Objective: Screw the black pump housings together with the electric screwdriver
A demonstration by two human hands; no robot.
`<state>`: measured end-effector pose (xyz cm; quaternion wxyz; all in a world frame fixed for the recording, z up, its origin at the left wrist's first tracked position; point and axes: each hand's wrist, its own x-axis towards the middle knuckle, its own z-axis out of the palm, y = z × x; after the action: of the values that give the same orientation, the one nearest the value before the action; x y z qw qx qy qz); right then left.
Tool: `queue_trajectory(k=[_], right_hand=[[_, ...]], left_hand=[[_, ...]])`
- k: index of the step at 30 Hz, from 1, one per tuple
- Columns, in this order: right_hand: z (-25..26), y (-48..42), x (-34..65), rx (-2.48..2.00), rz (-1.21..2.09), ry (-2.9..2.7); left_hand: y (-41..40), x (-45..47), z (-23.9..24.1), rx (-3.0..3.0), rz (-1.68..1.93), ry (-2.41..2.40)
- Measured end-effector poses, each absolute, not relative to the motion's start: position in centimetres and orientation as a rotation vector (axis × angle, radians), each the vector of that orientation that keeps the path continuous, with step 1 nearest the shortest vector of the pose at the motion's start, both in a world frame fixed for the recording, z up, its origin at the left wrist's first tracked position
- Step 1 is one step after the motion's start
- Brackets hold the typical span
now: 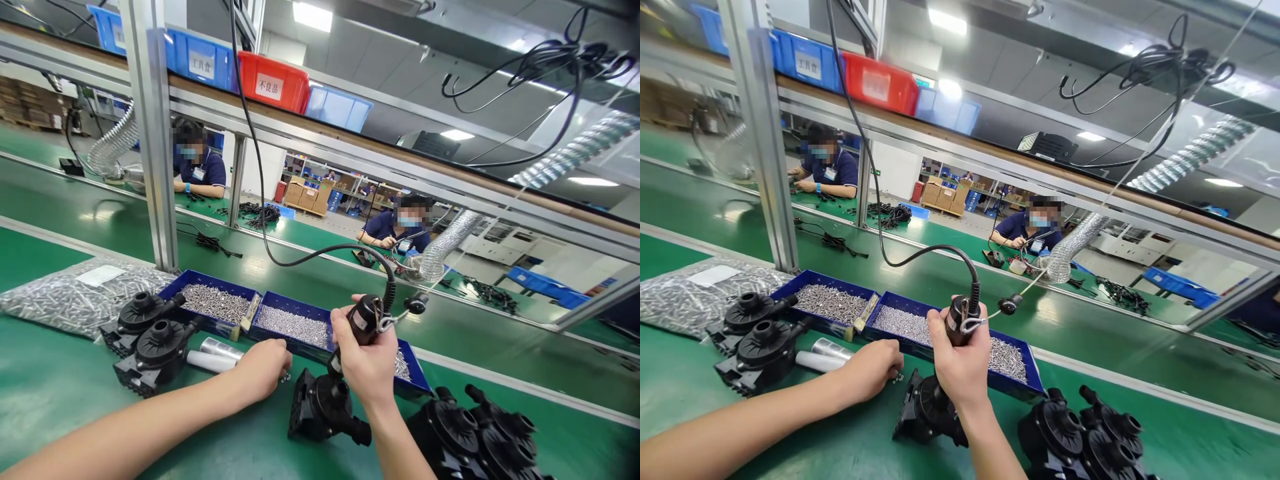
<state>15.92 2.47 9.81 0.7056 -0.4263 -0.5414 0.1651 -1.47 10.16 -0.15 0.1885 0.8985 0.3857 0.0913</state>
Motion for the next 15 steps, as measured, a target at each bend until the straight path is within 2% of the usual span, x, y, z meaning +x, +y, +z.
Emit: queue_trajectory(k=[7, 15], right_hand=[[10.0, 2.2, 16.7, -0.96, 0.435, -1.328], [10.5, 1.7, 17.3, -1.183, 0.378, -1.351]], left_hand=[[9.5, -0.8, -1.3, 2.639, 0.203, 1.074], [9.4, -0.3, -2.1, 2.756, 0.163, 1.012]])
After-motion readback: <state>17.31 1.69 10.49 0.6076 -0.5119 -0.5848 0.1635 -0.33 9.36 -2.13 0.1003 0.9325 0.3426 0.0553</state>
